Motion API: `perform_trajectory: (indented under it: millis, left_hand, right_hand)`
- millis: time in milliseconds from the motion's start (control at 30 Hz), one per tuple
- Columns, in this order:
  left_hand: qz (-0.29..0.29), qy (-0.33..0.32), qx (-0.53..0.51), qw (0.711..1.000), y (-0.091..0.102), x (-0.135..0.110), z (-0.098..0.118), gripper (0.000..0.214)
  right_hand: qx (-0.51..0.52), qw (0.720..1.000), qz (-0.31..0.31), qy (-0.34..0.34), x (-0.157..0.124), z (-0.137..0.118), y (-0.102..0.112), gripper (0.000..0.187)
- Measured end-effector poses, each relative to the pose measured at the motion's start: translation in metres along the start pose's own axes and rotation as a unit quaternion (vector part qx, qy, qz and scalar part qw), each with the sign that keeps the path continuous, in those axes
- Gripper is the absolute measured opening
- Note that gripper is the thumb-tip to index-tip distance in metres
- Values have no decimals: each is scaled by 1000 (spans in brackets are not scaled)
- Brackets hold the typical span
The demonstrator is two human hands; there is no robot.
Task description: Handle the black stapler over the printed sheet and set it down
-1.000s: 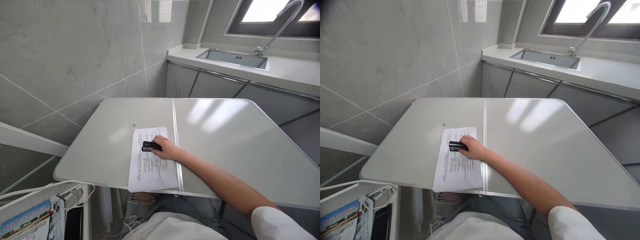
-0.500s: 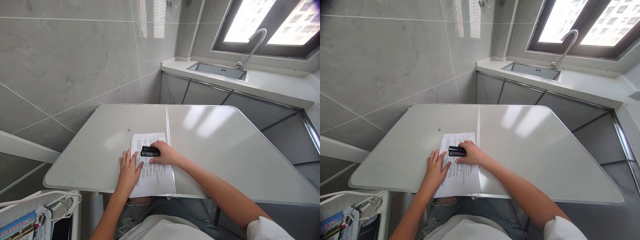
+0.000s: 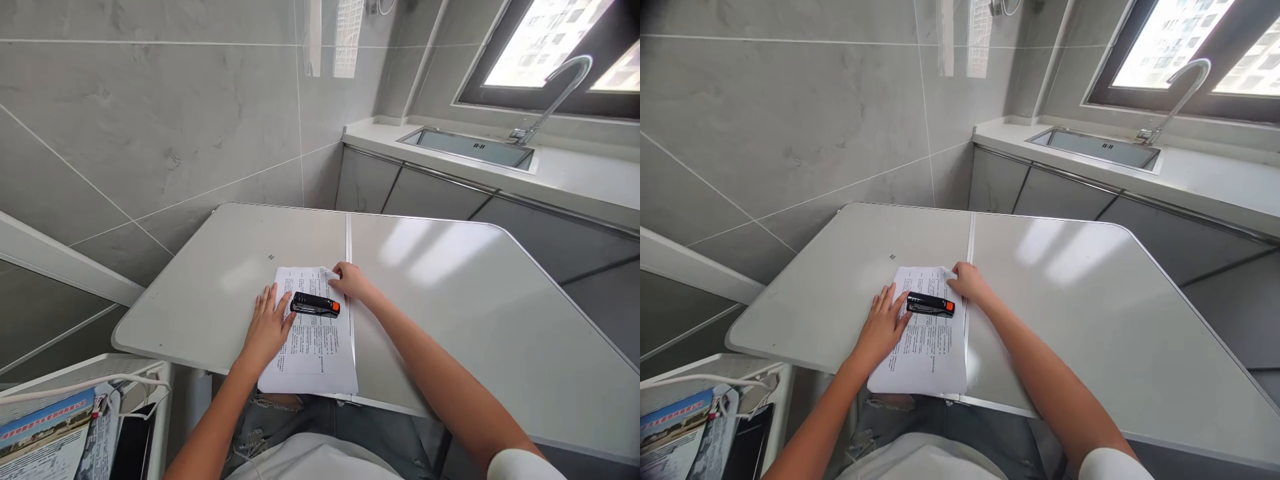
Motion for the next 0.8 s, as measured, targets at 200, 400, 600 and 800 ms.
perform_trajectory:
  millis: [200,400,600,800]
  left_hand:
    - [2,9,10,1000,1,-3,1,59]
    - [-6,27,9,1000,-3,0,9,58]
    - [21,37,-10,999,-6,-5,21,55]
    - [24,31,-26,999,-13,-12,37,59]
  right_hand:
    - [61,997,24,38,-18,-8,-3,21]
    - [26,996,89,15,-50,-3,-12,17]
    - [13,994,105,13,-50,-4,-9,21]
    - [-5,996,84,-23,-52,8,-2,17]
Point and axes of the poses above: each hand's wrist, its own x-axis towards the middle knuckle, its own y-axis out of the back of the hand, z = x × y, the point moved 9 cm from there along x, towards the middle knuckle, and after that the axes turned 10 degrees about y, right-handed, at the moved point
